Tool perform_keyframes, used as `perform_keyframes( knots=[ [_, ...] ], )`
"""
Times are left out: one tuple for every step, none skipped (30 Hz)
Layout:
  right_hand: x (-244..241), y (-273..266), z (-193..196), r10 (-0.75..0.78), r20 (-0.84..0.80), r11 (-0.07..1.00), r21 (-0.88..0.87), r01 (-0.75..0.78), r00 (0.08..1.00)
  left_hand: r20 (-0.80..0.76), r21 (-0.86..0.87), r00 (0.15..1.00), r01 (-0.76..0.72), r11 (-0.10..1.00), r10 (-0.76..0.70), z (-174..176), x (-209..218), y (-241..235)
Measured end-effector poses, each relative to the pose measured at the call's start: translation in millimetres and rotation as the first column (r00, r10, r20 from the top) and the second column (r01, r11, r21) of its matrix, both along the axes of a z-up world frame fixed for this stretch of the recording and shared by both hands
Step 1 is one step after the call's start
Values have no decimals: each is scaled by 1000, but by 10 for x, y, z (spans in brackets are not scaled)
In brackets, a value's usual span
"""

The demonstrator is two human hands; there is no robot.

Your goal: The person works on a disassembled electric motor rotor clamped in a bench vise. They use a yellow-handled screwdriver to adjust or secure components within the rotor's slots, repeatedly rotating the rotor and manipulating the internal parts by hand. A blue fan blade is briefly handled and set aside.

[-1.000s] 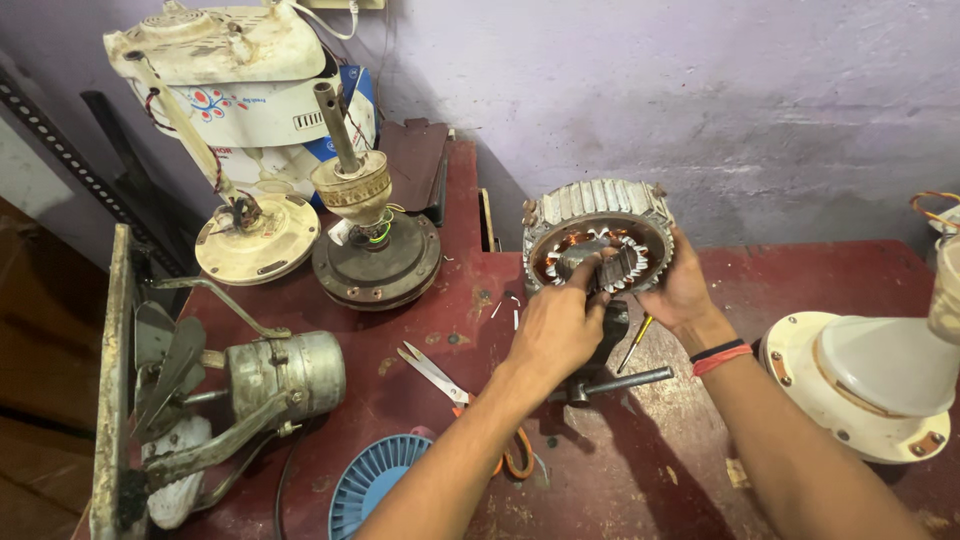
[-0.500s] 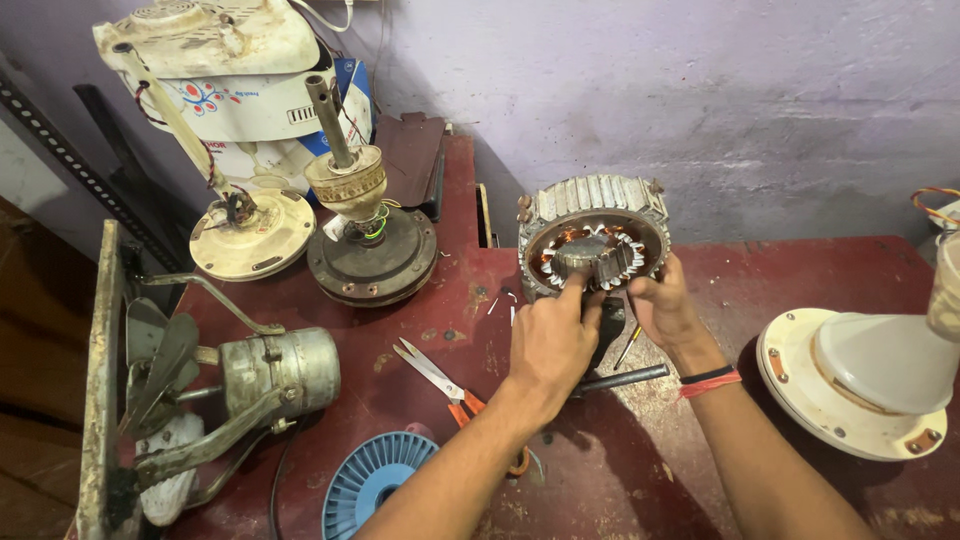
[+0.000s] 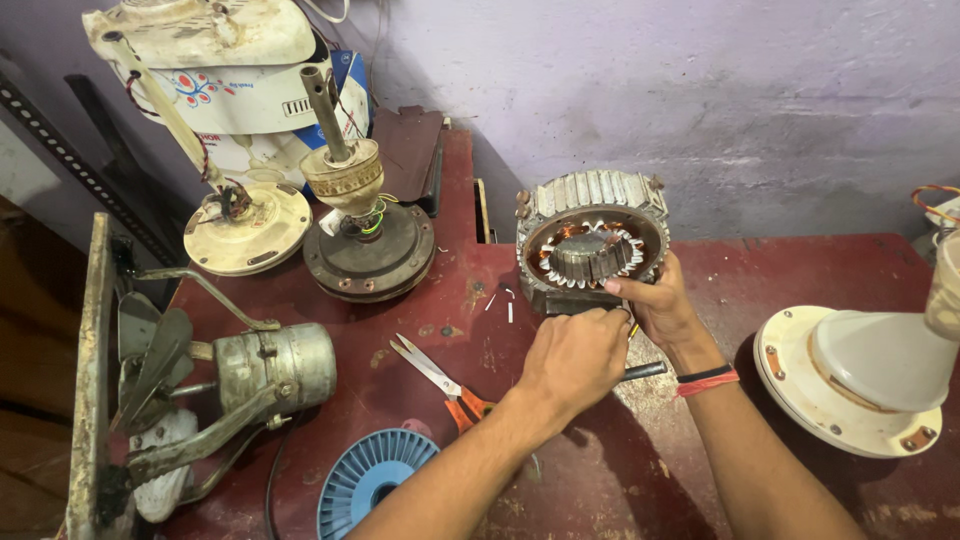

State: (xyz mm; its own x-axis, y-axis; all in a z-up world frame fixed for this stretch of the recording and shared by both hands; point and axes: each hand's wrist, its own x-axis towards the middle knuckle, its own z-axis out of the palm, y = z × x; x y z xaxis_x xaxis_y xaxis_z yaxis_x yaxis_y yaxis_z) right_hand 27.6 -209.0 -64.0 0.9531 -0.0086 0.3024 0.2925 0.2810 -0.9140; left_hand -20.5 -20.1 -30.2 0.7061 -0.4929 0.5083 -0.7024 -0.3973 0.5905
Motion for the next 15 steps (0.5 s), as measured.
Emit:
perform_keyframes(
  knots=[
    [2, -2, -2, 5, 12, 1000, 2, -6, 1000, -7, 18, 1000, 10, 1000, -10, -5, 3, 4],
    [4, -6, -9, 10, 25, 1000, 3, -10, 1000, -14, 36, 1000, 20, 999, -20, -9, 5, 14],
    [7, -13, -18, 15, 37, 1000, 4, -15, 999, -21, 53, 999, 31, 998, -30, -8, 7, 21],
    [13, -21, -27, 23, 40, 1000, 2, -23, 999, -41, 62, 998, 43, 997, -40, -3, 12, 25],
    [21, -30, -35, 31, 43, 1000, -1, -31, 999, -60, 71, 997, 54, 996, -50, 3, 17, 29],
    [28, -39, -39, 40, 47, 999, -4, -39, 998, -80, 78, 995, 66, 995, -60, 9, 20, 32],
    [34, -41, -45, 39, 41, 999, 0, -39, 998, -76, 47, 995, 75, 996, -72, 13, 17, 37],
    [35, -44, -47, 38, 36, 999, 2, -38, 999, -71, 14, 994, 86, 996, -85, 12, 12, 41],
    [30, -46, -44, 36, 30, 999, 4, -36, 999, -65, -18, 993, 96, 995, -97, 11, 10, 45],
    [24, -44, -35, 44, 36, 999, 0, -44, 998, -67, -8, 992, 103, 995, -103, 13, 16, 53],
    [19, -38, -21, 51, 42, 999, -4, -51, 998, -69, 1, 992, 109, 994, -109, 14, 27, 63],
    [19, -30, -2, 57, 48, 998, -8, -57, 997, -70, 11, 991, 117, 993, -116, 16, 42, 73],
    [11, -24, 18, 61, 40, 998, -14, -61, 997, -64, 0, 991, 122, 993, -121, 15, 47, 84],
    [-7, -28, 37, 64, 30, 998, -22, -63, 997, -59, -12, 990, 127, 992, -128, 9, 44, 88],
    [-10, -24, 52, 67, 21, 997, -29, -66, 998, -54, -24, 990, 133, 991, -134, 6, 52, 88]
  ],
)
